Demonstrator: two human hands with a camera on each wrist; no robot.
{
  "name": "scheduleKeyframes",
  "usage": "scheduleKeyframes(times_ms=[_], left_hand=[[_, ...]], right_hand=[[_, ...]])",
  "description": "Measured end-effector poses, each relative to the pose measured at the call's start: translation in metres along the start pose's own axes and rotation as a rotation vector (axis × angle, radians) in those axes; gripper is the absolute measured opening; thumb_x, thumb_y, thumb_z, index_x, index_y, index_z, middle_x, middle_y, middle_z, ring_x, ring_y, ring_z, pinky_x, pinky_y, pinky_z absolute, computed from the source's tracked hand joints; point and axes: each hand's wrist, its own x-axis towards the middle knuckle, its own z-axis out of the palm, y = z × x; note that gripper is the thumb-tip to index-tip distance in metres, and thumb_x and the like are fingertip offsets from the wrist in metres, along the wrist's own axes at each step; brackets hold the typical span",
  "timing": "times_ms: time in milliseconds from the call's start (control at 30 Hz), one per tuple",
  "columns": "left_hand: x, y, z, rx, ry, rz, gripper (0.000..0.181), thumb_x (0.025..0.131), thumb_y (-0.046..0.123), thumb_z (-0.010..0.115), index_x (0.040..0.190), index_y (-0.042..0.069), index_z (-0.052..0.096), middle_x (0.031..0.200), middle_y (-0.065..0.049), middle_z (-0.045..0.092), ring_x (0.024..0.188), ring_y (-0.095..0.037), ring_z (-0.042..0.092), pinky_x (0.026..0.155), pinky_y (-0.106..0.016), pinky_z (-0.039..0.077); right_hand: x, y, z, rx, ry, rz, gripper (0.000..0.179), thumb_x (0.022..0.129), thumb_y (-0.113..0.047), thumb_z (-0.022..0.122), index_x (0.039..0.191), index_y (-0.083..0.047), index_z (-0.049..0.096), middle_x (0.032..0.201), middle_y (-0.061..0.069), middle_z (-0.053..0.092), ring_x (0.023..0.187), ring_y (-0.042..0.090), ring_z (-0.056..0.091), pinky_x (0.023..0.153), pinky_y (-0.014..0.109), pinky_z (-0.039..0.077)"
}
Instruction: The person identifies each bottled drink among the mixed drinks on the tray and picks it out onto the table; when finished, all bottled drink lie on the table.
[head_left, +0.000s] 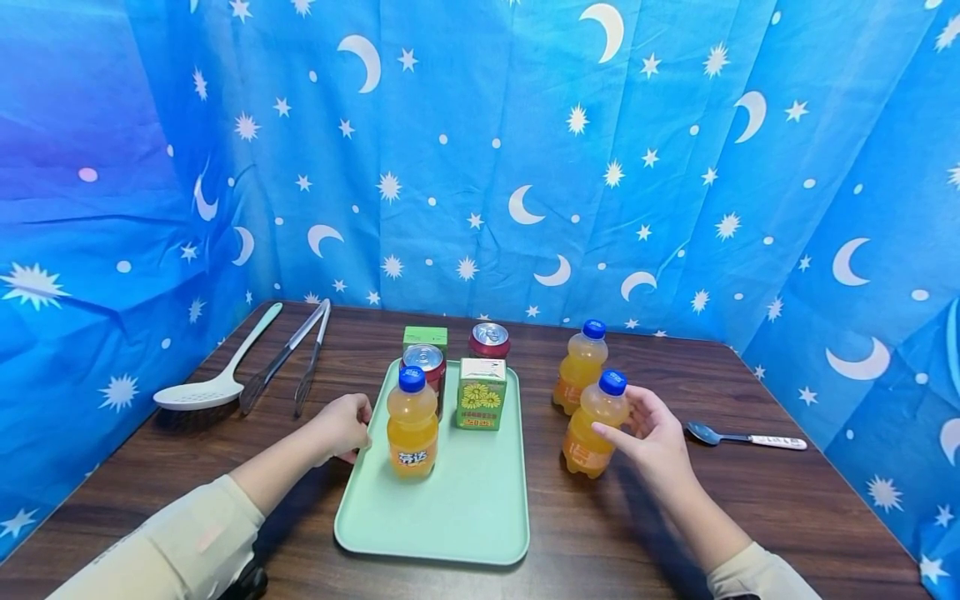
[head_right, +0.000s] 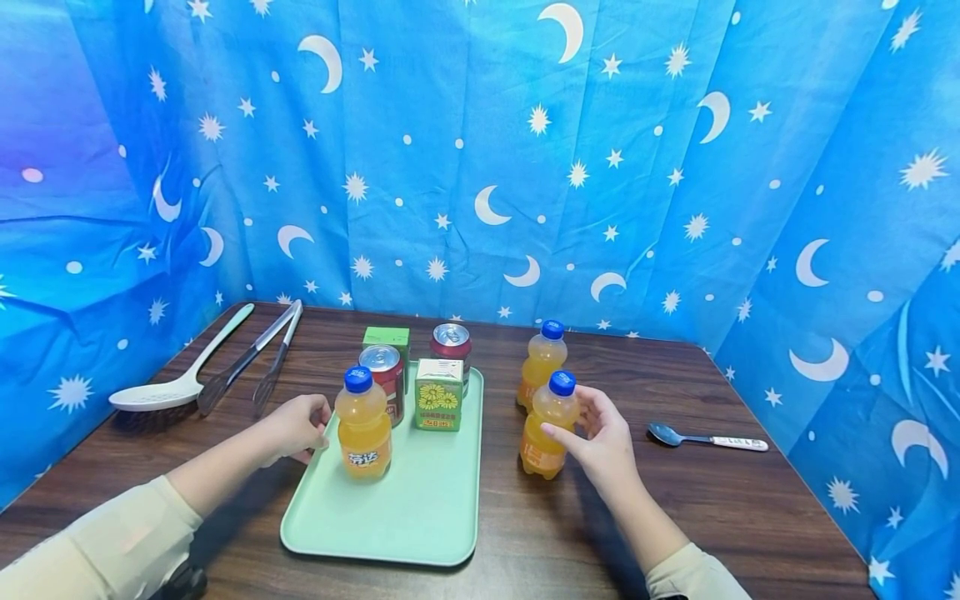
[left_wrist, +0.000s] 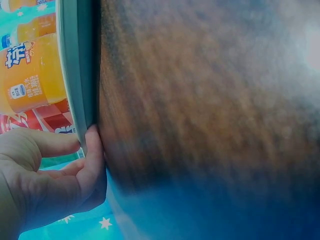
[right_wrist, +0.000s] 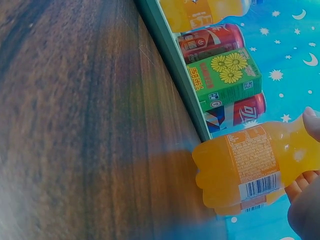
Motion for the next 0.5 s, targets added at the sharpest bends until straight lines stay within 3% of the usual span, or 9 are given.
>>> scheduleKeyframes(times_ms=[500], left_hand=[[0.0009,-0.0018,0.0001,-0.006,0.001,0.005,0.025,0.075,-0.015,0.061,0.090,-0.002,0.046,0.080,-0.014,0.046,0.068,-0.024,0.055,0.049,-0.034,0.054]], right_hand=[[0.0022,-0.0007,-0.0005,0.009,-0.005,-0.017,0.058,0.080,-0.023,0.074,0.128,-0.007,0.046,0.127,0.006,0.053,0.113,0.012,0.051,0.089,0.015,0.042]])
